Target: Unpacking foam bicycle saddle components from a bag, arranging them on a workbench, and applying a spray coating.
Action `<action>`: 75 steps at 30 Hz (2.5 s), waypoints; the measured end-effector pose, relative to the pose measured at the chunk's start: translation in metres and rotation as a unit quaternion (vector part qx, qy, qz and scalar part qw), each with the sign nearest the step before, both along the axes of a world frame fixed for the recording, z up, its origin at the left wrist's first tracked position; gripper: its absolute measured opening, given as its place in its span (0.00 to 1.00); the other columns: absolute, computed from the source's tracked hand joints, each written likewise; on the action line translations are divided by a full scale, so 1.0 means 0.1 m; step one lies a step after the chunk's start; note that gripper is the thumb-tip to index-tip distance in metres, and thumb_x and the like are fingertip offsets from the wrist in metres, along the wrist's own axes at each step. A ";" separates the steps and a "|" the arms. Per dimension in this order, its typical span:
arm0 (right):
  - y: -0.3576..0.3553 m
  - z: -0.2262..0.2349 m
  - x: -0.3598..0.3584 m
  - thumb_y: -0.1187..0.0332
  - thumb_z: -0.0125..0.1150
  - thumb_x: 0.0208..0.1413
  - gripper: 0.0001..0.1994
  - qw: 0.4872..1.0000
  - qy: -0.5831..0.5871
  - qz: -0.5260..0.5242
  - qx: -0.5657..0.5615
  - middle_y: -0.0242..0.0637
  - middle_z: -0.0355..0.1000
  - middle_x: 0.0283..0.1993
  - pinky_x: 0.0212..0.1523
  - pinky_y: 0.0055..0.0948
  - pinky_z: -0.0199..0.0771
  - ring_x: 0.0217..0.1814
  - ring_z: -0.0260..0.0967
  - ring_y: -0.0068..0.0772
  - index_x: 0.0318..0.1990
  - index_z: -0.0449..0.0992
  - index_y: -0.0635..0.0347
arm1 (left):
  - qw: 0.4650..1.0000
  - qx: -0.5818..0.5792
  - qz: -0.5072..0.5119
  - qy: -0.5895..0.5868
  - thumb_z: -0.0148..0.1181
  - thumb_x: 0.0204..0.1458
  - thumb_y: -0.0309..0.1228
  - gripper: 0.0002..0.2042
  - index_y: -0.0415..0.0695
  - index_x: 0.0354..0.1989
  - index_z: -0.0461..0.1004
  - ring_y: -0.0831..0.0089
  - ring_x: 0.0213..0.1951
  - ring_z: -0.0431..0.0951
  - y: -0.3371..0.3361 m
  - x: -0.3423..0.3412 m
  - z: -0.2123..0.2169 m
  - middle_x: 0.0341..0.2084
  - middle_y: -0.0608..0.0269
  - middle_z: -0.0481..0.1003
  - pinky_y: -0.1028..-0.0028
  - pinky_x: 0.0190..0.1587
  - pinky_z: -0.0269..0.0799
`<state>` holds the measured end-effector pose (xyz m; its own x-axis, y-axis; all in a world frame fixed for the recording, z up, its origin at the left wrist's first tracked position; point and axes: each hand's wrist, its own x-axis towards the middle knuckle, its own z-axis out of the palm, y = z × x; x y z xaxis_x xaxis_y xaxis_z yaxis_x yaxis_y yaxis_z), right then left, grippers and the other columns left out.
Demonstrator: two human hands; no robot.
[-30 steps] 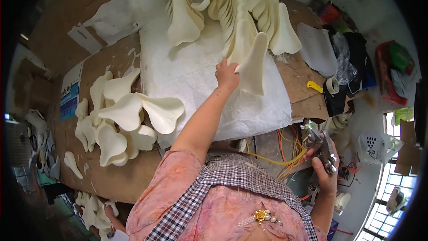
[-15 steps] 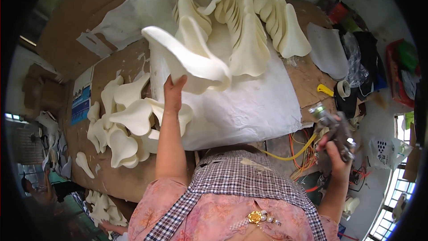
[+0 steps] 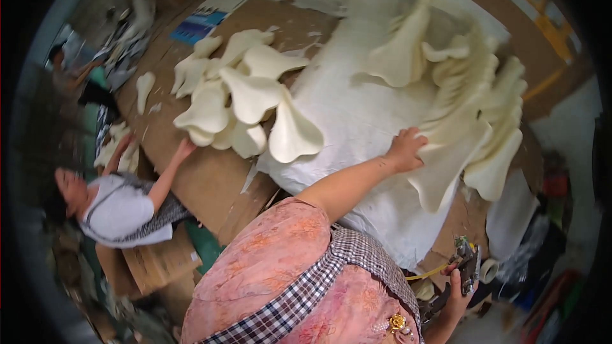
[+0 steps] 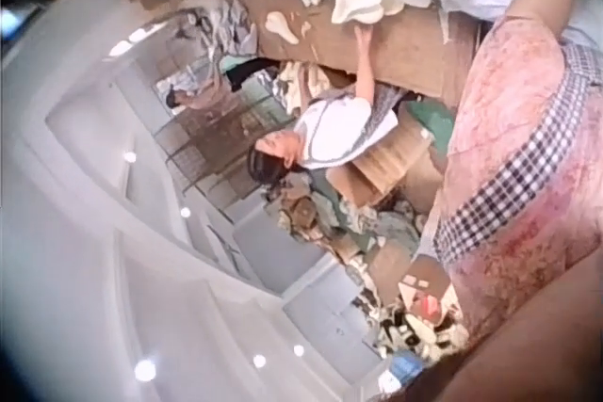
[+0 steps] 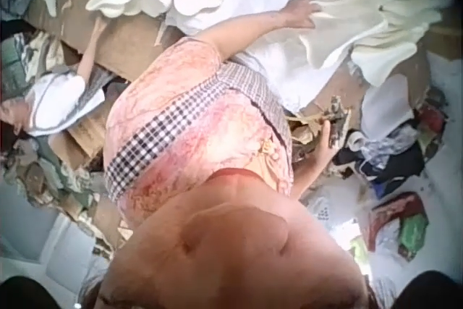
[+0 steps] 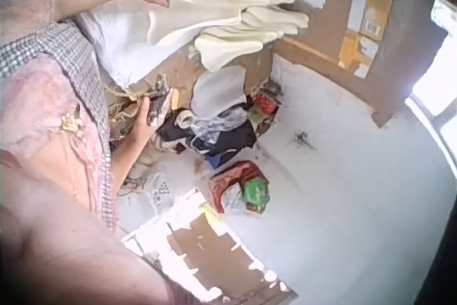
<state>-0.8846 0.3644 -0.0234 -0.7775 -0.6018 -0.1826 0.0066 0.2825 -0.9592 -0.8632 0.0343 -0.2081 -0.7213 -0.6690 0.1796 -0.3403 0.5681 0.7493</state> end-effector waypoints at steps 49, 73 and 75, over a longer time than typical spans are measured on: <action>-1.56 0.50 -0.19 0.69 0.59 0.50 0.31 0.979 0.026 0.046 -0.199 0.38 0.68 0.34 0.34 0.26 0.71 0.32 0.67 0.27 0.61 0.54 0.68 | 0.951 0.147 0.259 0.084 0.59 0.43 0.20 0.10 0.38 0.35 0.70 0.83 0.24 0.70 -2.21 2.68 0.78 0.28 0.66 0.73 0.82 0.28 0.67; -2.24 -0.24 -0.78 0.69 0.63 0.47 0.30 0.989 -0.052 0.134 -0.027 0.34 0.70 0.37 0.41 0.24 0.69 0.38 0.67 0.23 0.58 0.60 0.65 | 0.823 -0.322 0.450 -0.129 0.64 0.45 0.34 0.30 0.37 0.55 0.60 0.62 0.51 0.65 -3.05 3.16 0.58 0.49 0.50 0.64 0.66 0.52 0.64; -2.22 -0.30 -0.86 0.69 0.63 0.47 0.30 0.989 -0.058 0.136 -0.018 0.34 0.70 0.37 0.42 0.23 0.69 0.39 0.67 0.23 0.58 0.60 0.65 | 0.835 -0.219 0.503 0.035 0.65 0.45 0.34 0.24 0.38 0.50 0.65 0.66 0.46 0.69 -3.00 2.45 0.97 0.43 0.55 0.69 0.68 0.45 0.68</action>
<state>-0.9709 0.1421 -0.0535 -0.5612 -0.7935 -0.2355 0.0449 0.2549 -0.9659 -0.6186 -0.2654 -0.1108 0.1895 -0.7895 0.5838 -0.7751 0.2448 0.5826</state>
